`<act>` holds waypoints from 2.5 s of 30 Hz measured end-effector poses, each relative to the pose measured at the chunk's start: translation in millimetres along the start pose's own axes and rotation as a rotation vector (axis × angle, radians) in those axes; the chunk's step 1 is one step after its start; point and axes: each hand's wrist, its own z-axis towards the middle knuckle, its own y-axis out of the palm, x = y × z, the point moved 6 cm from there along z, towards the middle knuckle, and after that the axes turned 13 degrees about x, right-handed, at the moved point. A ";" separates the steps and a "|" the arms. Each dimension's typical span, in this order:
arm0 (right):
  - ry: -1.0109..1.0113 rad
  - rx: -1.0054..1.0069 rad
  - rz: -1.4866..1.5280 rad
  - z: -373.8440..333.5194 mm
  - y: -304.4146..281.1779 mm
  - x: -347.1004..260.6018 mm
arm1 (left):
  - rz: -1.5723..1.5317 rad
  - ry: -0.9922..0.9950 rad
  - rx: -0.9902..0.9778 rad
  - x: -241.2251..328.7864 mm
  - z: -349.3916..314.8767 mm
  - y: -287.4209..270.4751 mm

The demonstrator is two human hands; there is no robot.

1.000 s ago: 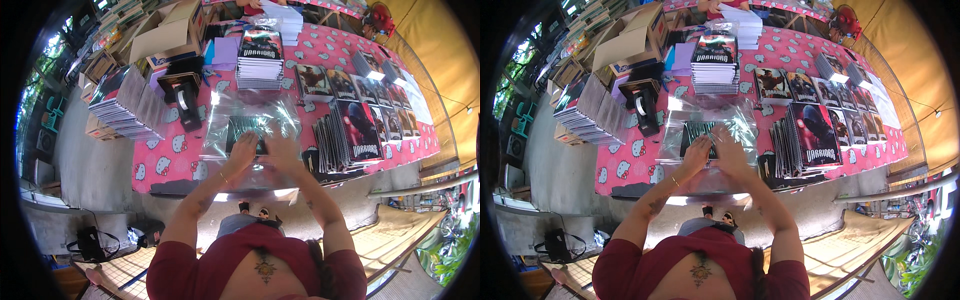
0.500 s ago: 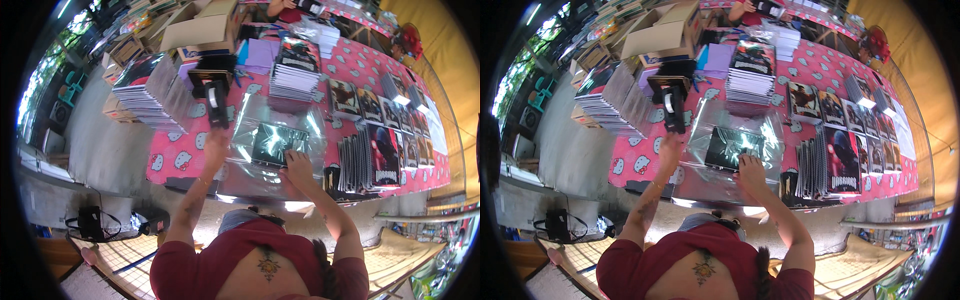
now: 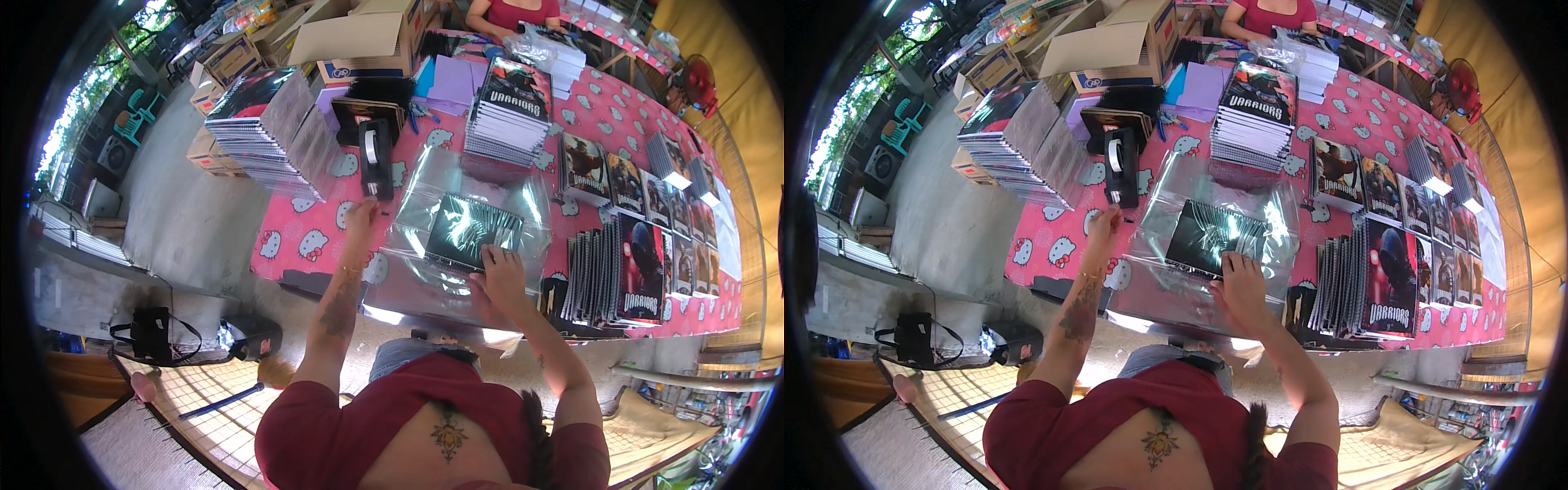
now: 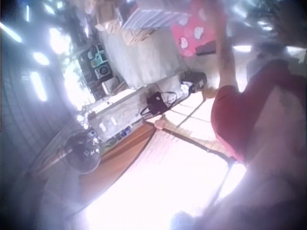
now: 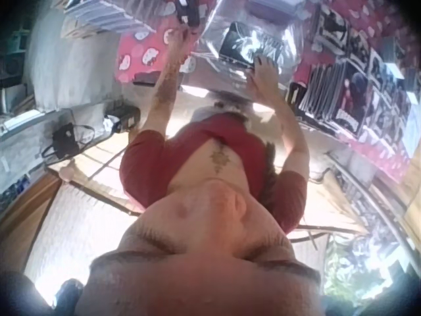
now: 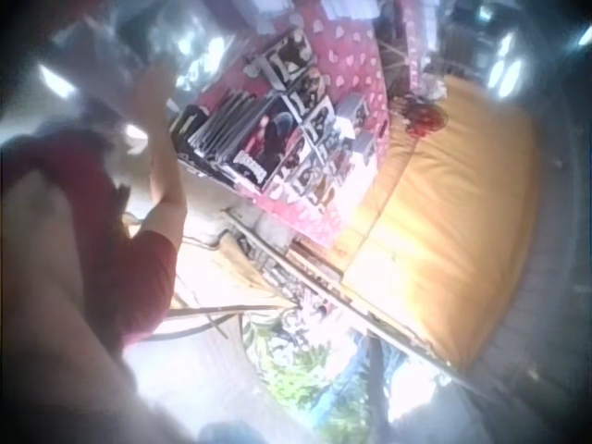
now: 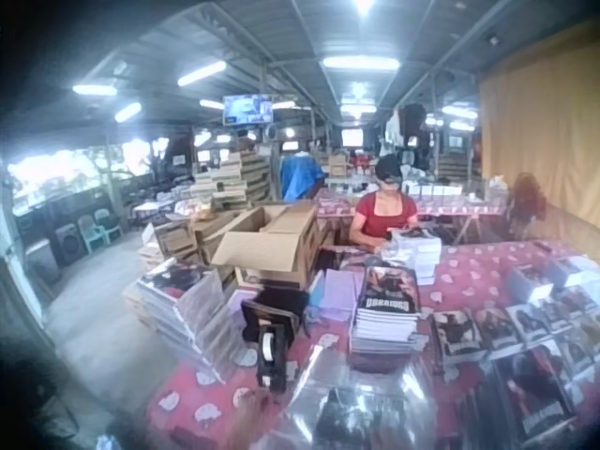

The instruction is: The person places stacks of notebooks into plastic bags, seals them with tape, and stacks the packaged notebooks on a table.

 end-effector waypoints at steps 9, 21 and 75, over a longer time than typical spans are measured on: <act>-0.018 0.055 0.035 -2.4 2.1 5.1 | 0.584 0.391 -0.526 43.9 -134.7 88.0; 0.039 0.076 0.114 -1.6 -9.2 18.4 | 1.473 0.677 -0.629 8.7 -183.7 153.5; 0.300 0.089 0.672 128.5 -140.3 54.7 | 0.482 0.842 -0.715 218.6 -161.3 136.1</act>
